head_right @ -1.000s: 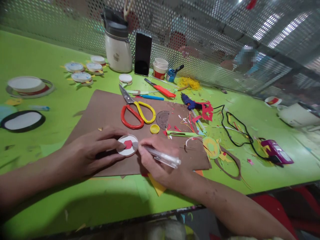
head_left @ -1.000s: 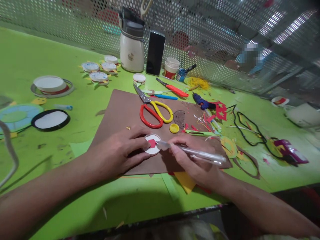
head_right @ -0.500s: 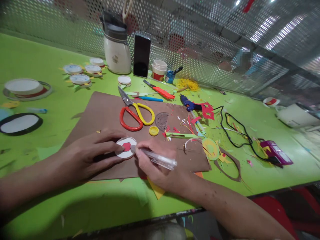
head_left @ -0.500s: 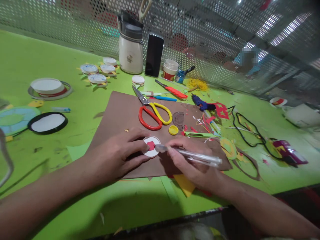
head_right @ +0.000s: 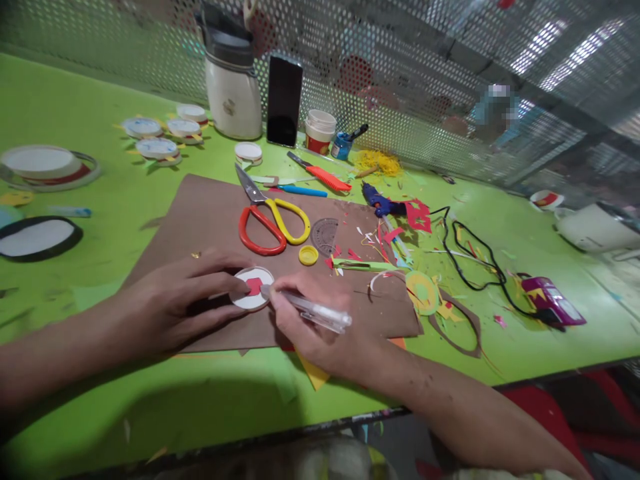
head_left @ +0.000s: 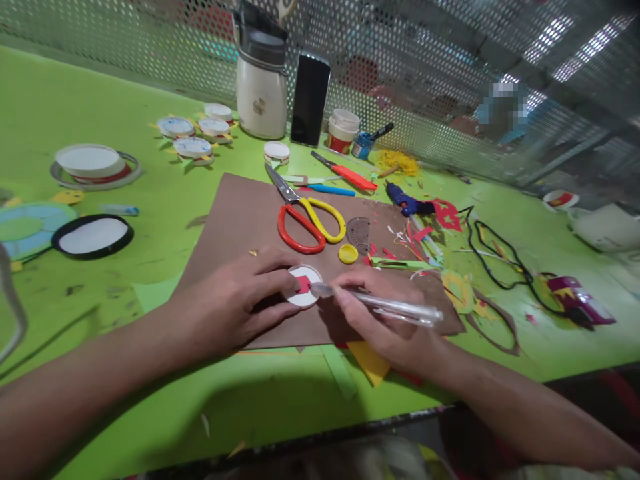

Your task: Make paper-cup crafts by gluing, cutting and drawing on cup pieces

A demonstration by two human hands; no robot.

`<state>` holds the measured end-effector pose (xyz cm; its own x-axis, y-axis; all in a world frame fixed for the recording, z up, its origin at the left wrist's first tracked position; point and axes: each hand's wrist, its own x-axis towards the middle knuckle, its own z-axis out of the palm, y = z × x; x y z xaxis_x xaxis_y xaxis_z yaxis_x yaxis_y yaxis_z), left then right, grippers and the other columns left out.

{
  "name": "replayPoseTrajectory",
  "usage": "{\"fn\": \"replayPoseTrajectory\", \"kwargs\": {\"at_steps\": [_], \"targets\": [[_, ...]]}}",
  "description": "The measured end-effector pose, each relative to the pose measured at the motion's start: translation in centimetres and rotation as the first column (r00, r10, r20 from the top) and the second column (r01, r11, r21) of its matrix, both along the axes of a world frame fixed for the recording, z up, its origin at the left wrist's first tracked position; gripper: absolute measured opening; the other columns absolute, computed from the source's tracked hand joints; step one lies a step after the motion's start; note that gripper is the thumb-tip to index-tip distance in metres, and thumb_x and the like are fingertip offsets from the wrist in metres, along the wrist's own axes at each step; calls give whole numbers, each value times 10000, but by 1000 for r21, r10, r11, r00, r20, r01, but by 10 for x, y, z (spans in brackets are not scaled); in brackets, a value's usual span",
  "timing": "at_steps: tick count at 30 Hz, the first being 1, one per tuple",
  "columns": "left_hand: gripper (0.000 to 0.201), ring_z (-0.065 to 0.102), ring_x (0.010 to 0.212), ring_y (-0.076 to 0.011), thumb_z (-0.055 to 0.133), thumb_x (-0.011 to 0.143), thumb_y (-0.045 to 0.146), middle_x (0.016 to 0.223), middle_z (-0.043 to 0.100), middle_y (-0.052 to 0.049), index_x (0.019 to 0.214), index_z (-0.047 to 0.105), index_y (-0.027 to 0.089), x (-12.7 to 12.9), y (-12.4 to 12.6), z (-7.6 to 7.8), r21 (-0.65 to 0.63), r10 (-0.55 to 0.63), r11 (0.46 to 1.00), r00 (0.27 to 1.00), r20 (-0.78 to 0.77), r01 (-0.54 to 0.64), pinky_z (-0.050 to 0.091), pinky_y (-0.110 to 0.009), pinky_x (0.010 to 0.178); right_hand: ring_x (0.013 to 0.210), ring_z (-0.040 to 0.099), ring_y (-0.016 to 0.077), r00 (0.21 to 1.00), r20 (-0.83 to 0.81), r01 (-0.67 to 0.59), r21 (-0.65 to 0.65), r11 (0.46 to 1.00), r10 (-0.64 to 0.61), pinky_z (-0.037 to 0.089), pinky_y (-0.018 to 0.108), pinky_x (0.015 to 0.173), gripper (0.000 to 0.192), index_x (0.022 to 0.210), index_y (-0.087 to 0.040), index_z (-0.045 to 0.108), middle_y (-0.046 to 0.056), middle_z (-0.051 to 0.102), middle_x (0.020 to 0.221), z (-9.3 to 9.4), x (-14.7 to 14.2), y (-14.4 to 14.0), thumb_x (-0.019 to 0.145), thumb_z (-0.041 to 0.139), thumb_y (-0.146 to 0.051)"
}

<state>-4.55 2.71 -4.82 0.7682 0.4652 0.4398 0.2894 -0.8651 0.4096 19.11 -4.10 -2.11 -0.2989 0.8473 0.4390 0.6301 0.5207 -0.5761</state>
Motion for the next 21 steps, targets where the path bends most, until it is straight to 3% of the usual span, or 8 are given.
{"fn": "replayPoseTrajectory", "kwargs": {"at_steps": [11, 21], "targets": [[212, 661, 1057, -228, 575, 978, 245, 1202, 667, -128, 1159, 663, 178, 2, 0, 4, 10, -1, 1000, 1000, -13, 1, 524, -336, 872, 699, 667, 138, 1000, 25, 13, -9, 1000, -13, 522, 254, 665, 117, 946, -188, 676, 30, 745, 819, 1, -1, -2, 966, 567, -225], [195, 668, 1049, -227, 585, 974, 234, 1187, 676, -143, 1096, 718, 158, 3, 0, 4, 10, -18, 1000, 1000, -2, 18, 519, -323, 873, 676, 642, 100, 1000, -13, 7, 5, 1000, -7, 506, 208, 687, 82, 929, -156, 685, 6, 721, 775, 1, 0, -2, 941, 606, -174]]}}
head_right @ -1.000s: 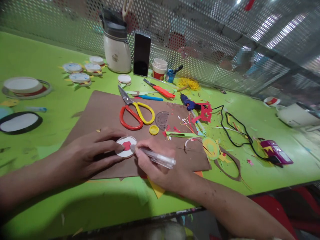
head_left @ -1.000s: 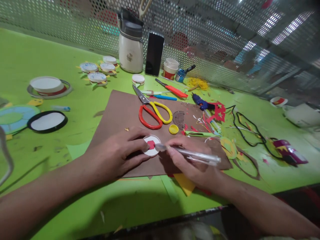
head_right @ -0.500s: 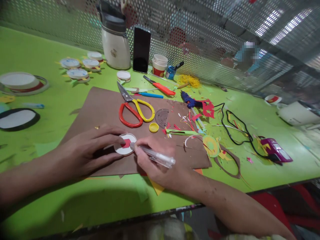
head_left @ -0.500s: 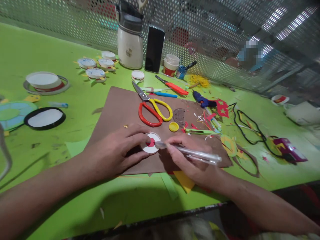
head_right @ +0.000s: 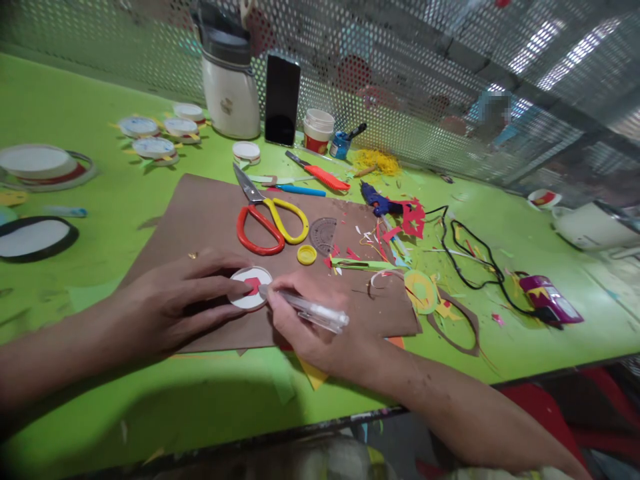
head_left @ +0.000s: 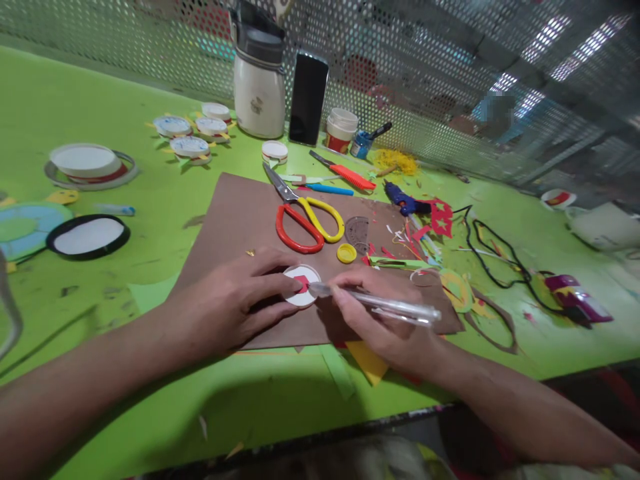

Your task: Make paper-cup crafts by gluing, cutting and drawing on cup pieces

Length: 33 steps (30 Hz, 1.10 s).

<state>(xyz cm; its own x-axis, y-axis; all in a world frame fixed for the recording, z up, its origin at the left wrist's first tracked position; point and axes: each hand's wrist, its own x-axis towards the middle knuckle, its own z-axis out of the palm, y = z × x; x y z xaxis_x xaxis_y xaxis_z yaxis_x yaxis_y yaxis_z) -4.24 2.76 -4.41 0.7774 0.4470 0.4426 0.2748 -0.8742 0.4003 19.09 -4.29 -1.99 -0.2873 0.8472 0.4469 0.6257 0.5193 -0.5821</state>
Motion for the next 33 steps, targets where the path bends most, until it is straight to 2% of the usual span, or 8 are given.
{"fn": "replayPoseTrajectory", "kwargs": {"at_steps": [6, 11, 17, 33], "targets": [[181, 657, 1054, -181, 601, 967, 198, 1220, 660, -99, 1128, 684, 196, -1, 0, -4, -7, -17, 1000, 998, 56, 18, 501, -272, 890, 781, 668, 89, 996, -85, 8, -29, 1000, -11, 517, 181, 747, 105, 1010, -152, 691, 4, 729, 880, 6, 1, 6, 956, 601, -157], [186, 662, 1035, -176, 595, 971, 197, 1207, 664, -100, 1133, 686, 190, -1, -1, -2, -10, -22, 1000, 998, 62, 22, 504, -266, 877, 730, 681, 82, 993, -115, -12, -48, 999, 7, 524, 166, 702, 89, 946, -133, 712, 4, 752, 827, 9, -6, 14, 928, 627, -117], [189, 666, 1057, -189, 589, 976, 207, 1220, 668, -112, 1131, 695, 185, -2, -1, -2, -16, -17, 1000, 999, 45, 18, 512, -283, 883, 694, 676, 88, 989, -145, 2, -84, 996, -14, 519, 178, 651, 83, 920, -143, 716, 0, 740, 790, 3, -7, 16, 932, 634, -151], [211, 668, 1080, -210, 572, 984, 229, 1224, 675, -130, 1121, 724, 178, -1, -1, -2, -19, 5, 1000, 1000, 15, -5, 526, -312, 912, 687, 675, 91, 995, -101, 16, -90, 996, -25, 521, 183, 659, 80, 908, -143, 714, 1, 740, 778, 5, -7, 14, 925, 636, -146]]}}
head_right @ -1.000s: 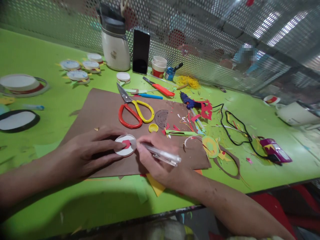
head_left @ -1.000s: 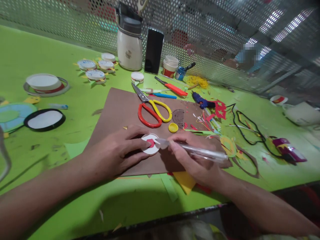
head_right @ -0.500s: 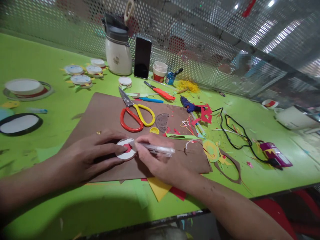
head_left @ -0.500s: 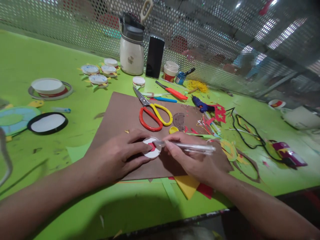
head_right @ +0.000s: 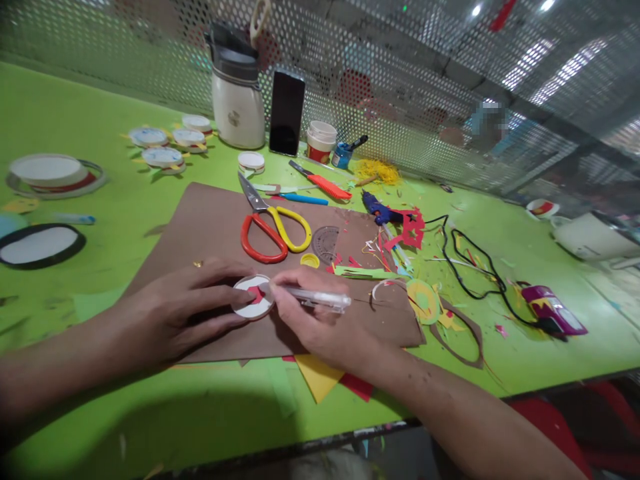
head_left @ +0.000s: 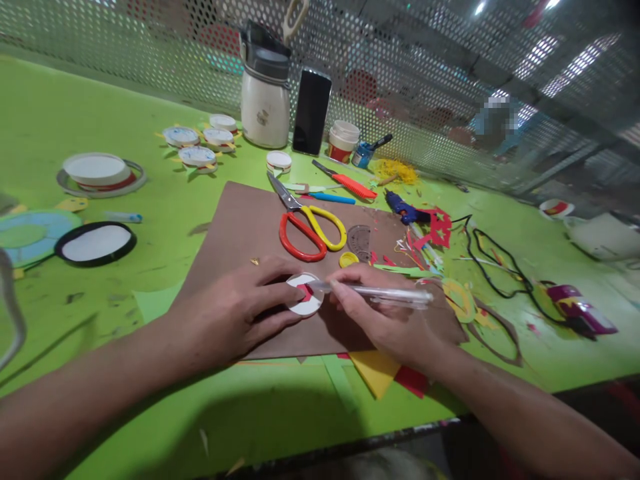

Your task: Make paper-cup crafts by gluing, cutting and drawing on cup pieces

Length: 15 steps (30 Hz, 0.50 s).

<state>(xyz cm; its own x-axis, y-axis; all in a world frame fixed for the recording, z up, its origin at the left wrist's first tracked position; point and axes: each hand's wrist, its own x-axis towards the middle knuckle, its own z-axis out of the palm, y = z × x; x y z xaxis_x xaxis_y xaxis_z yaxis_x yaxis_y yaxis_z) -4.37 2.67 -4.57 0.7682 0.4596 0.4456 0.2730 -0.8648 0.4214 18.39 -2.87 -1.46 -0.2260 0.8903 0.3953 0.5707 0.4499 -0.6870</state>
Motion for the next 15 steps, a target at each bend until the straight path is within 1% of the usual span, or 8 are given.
{"fn": "replayPoseTrajectory", "kwargs": {"at_steps": [8, 12, 15], "targets": [[208, 683, 1076, -217, 600, 962, 211, 1216, 700, -128, 1115, 738, 185, 0, -1, 1, 5, 4, 1000, 999, 37, -4, 538, -307, 925, 704, 678, 117, 1000, -3, -8, -23, 1000, 8, 540, 230, 673, 85, 933, -191, 705, -1, 741, 802, -3, 1, 0, 937, 622, -169], [211, 689, 1064, -209, 597, 967, 216, 1207, 707, -134, 1116, 742, 179, 1, -1, 1, 18, 1, 1000, 999, 49, -2, 543, -299, 919, 738, 689, 130, 1000, -9, -13, -51, 999, 12, 547, 254, 697, 104, 954, -195, 704, 0, 746, 832, -4, 2, 0, 954, 600, -194], [215, 696, 1055, -213, 590, 972, 220, 1194, 717, -137, 1112, 747, 174, 1, -2, 1, 32, 4, 999, 999, 53, -6, 550, -302, 905, 732, 683, 124, 1000, 7, -11, -57, 998, 11, 545, 248, 703, 110, 946, -188, 706, -3, 742, 824, -4, 2, -1, 955, 597, -187]]}}
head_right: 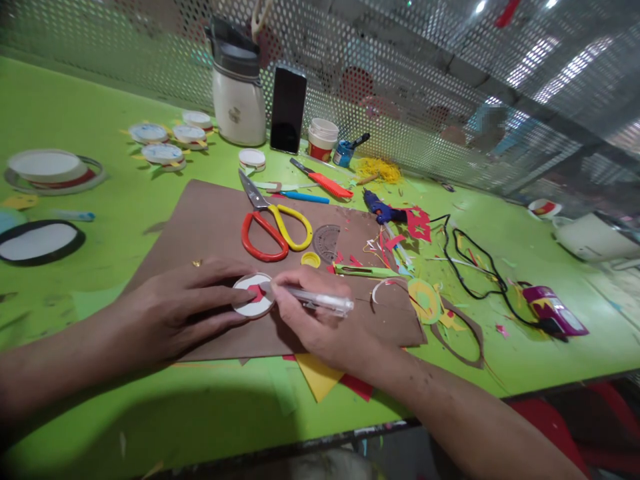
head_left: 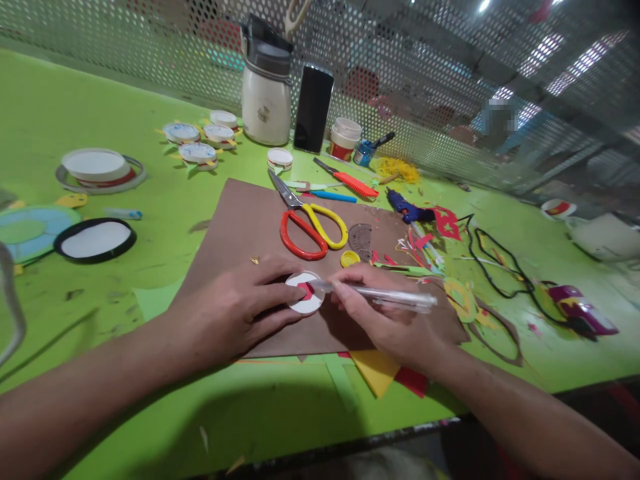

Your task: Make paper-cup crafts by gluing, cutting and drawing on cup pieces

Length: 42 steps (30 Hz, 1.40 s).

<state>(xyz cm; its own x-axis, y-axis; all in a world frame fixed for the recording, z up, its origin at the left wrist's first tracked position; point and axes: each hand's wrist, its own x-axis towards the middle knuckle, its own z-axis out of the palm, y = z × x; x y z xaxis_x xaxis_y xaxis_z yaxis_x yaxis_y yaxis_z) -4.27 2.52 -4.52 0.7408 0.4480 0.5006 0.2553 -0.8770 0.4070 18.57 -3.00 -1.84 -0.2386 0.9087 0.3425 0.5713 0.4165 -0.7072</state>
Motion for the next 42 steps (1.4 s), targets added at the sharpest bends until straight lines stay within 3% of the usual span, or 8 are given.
{"fn": "replayPoseTrajectory", "kwargs": {"at_steps": [20, 32, 37, 42], "targets": [[215, 698, 1079, -218, 600, 966, 238, 1228, 720, -128, 1107, 757, 194, 0, 0, 0, -11, 13, 1000, 1000, -3, -13, 547, -300, 923, 711, 685, 125, 999, 46, 4, 46, 999, -6, 556, 244, 691, 105, 923, -201, 700, -7, 740, 799, 3, 0, -1, 949, 601, -178], [223, 707, 1035, -217, 582, 976, 248, 1229, 709, -119, 1127, 741, 206, -1, 2, -1, -34, 1, 999, 1000, -28, -2, 556, -308, 862, 715, 669, 123, 992, -84, 88, -68, 994, -93, 512, 265, 656, 114, 973, -254, 688, -28, 709, 819, -6, 10, -9, 978, 600, -327], [213, 705, 1026, -219, 600, 966, 256, 1213, 715, -105, 1116, 748, 227, -1, 1, -3, -41, 23, 999, 999, -24, -24, 548, -305, 860, 635, 628, 116, 996, -68, 41, -172, 984, -54, 486, 245, 569, 138, 953, -241, 692, -27, 689, 752, -6, 6, -14, 966, 605, -348], [227, 695, 1038, -217, 563, 987, 289, 1222, 704, -106, 1088, 757, 227, -2, 1, -3, -40, 31, 999, 997, -69, -34, 541, -305, 867, 613, 632, 120, 995, -103, -1, -162, 987, -16, 520, 250, 578, 150, 965, -230, 687, -16, 692, 752, -9, 1, -15, 973, 586, -341]]}}
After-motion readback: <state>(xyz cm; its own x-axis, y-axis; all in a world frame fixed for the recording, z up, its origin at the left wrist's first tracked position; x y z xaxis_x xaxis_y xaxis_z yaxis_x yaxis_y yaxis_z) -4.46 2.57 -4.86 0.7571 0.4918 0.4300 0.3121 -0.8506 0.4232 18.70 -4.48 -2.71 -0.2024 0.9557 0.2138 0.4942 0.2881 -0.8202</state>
